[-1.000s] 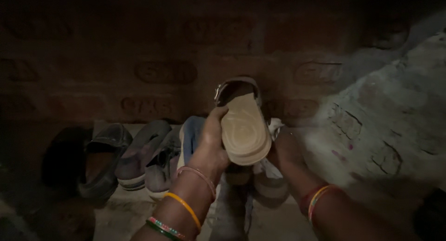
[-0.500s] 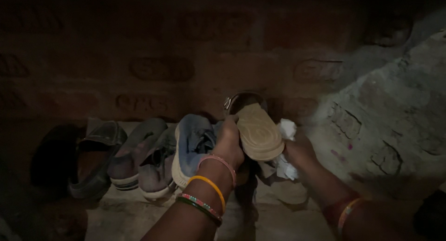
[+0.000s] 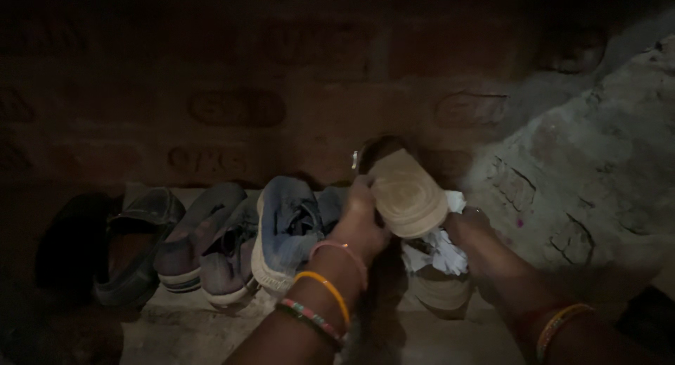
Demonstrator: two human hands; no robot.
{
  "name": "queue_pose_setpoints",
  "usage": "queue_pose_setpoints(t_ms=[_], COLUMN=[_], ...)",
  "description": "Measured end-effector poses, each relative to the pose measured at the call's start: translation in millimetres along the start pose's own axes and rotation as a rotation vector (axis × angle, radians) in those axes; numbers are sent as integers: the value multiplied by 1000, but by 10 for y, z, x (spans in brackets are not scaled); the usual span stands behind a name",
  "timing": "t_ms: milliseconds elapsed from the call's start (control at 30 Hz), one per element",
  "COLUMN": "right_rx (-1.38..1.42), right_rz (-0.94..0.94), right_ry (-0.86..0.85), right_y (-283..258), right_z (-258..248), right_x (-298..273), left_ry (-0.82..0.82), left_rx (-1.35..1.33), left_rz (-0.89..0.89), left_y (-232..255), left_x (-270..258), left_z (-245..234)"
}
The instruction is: The person wipes a pair of beige slide sandals with a white cloth, cleaning the straps and soles. The person handles the sandals one at a time, turning them over to wipe different surfaces, then places them back on a low brick ledge among other footwear.
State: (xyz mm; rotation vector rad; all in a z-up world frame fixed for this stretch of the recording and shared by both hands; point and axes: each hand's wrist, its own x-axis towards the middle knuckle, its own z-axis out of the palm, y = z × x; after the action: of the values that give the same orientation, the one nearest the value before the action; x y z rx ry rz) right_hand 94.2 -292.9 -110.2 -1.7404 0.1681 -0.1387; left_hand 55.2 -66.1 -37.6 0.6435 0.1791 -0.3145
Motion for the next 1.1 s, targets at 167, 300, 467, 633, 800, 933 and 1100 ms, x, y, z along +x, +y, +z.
queue_pose_setpoints(t_ms=[167, 300, 467, 633, 800, 933, 1100], right_rx=[331, 376, 173, -109, -244, 72, -702], right_rz=[-175, -26, 173, 19, 2, -141, 21], right_ry=[-290, -330, -216, -171, 322, 291, 54], right_y=[279, -128, -539, -675, -816, -967, -940], right_z=[-256, -147, 59, -31, -59, -89, 61], right_x=[78, -383, -708, -681, -586, -781, -918], left_ry=[145, 274, 246, 254, 209, 256, 362], left_rx=[235, 214, 258, 348, 517, 455, 934], left_rz=[-25, 11, 87, 274, 402, 470, 626], left_y=[-238, -284, -263, -326, -458, -474, -536], left_x=[324, 348, 174, 233, 373, 375, 413], left_z=[-86, -257, -234, -400, -492, -510, -538])
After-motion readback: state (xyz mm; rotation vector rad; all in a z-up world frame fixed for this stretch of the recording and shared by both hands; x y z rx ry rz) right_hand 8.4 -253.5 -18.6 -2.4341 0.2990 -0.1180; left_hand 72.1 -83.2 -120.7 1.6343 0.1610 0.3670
